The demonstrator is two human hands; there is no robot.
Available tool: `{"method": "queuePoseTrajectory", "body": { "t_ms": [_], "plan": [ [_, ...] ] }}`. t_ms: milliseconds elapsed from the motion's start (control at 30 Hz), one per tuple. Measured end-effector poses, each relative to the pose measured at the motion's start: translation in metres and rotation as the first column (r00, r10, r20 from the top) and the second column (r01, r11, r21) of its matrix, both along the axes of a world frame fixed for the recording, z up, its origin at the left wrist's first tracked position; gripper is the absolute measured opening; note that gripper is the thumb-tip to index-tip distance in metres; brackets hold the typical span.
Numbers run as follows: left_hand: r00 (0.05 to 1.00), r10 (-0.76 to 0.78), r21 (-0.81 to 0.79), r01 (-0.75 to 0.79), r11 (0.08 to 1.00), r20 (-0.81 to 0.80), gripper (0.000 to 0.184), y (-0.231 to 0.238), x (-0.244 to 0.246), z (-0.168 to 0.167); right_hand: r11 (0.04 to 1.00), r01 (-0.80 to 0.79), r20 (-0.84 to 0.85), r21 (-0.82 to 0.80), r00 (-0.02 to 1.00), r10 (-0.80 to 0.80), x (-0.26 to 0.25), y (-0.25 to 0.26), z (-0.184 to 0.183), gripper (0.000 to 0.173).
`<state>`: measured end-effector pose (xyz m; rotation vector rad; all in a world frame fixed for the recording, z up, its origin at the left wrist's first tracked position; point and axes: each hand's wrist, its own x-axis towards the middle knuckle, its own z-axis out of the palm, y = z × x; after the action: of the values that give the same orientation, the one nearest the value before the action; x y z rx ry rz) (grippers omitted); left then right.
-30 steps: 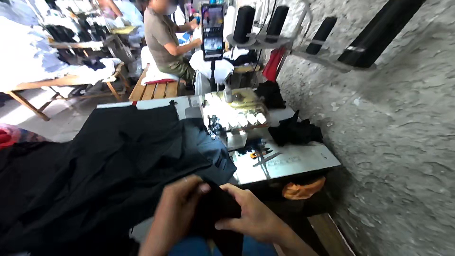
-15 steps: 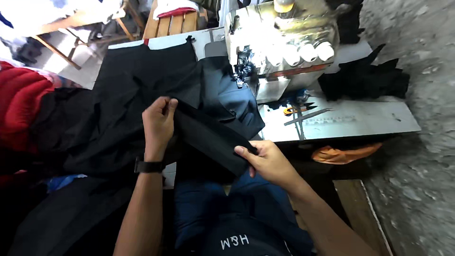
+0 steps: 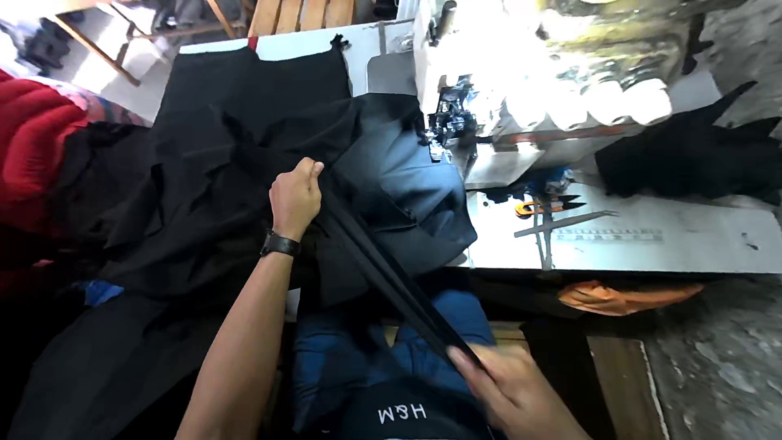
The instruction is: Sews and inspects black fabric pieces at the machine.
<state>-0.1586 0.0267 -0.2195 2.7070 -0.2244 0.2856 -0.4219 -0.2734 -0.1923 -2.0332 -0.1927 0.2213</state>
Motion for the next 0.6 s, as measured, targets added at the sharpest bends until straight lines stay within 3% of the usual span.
{"method": "queuePoseTrajectory", "body": {
  "t_ms": [100, 167, 233, 300, 367, 433, 467, 533, 600],
  "plan": [
    [1.000, 0.016, 0.008, -0.016, 1.000, 0.020, 0.044, 0.000, -0.001, -0.003, 0.998, 0.000, -0.100, 0.070, 0.995, 0.007, -0.025, -0.007, 0.020, 0.048],
    [0.999, 0.031, -0.018, -0.031, 0.999, 0.008, 0.046, 0.001, 0.004, 0.000, 0.997, 0.033, -0.059, 0.069, 0.998, -0.029, -0.014, 0.002, 0.002, 0.049],
    [1.000, -0.011, -0.076, 0.010, 0.997, -0.017, 0.048, 0.000, -0.002, 0.008, 0.996, 0.063, 0.000, -0.070, 0.998, -0.064, 0.010, 0.002, -0.018, 0.048],
    [0.980, -0.198, -0.151, 0.199, 0.968, 0.026, 0.040, -0.018, -0.031, 0.037, 0.946, 0.141, 0.137, -0.292, 0.985, -0.105, 0.029, -0.003, -0.013, 0.043],
    [0.866, -0.497, -0.213, 0.496, 0.842, 0.048, 0.028, -0.043, -0.081, 0.078, 0.901, 0.165, 0.223, -0.402, 0.972, -0.079, 0.034, -0.014, 0.012, 0.058],
    [0.656, -0.751, -0.255, 0.741, 0.621, 0.078, 0.024, -0.066, -0.117, 0.106, 0.922, 0.160, 0.351, -0.353, 0.936, -0.029, 0.035, -0.017, 0.040, 0.069],
    [0.569, -0.816, -0.294, 0.800, 0.523, 0.099, 0.024, -0.076, -0.128, 0.116, 0.953, 0.100, 0.384, -0.286, 0.923, 0.019, 0.037, -0.016, 0.053, 0.063],
    [0.538, -0.829, -0.484, 0.772, 0.411, 0.155, 0.021, -0.091, -0.138, 0.126, 0.998, -0.060, 0.397, -0.034, 0.915, 0.069, 0.045, -0.008, 0.067, 0.027],
    [0.653, -0.736, -0.808, 0.524, 0.267, 0.180, 0.034, -0.095, -0.141, 0.119, 0.958, -0.125, 0.324, 0.259, 0.945, 0.036, 0.050, 0.004, 0.071, 0.013]
  ]
}}
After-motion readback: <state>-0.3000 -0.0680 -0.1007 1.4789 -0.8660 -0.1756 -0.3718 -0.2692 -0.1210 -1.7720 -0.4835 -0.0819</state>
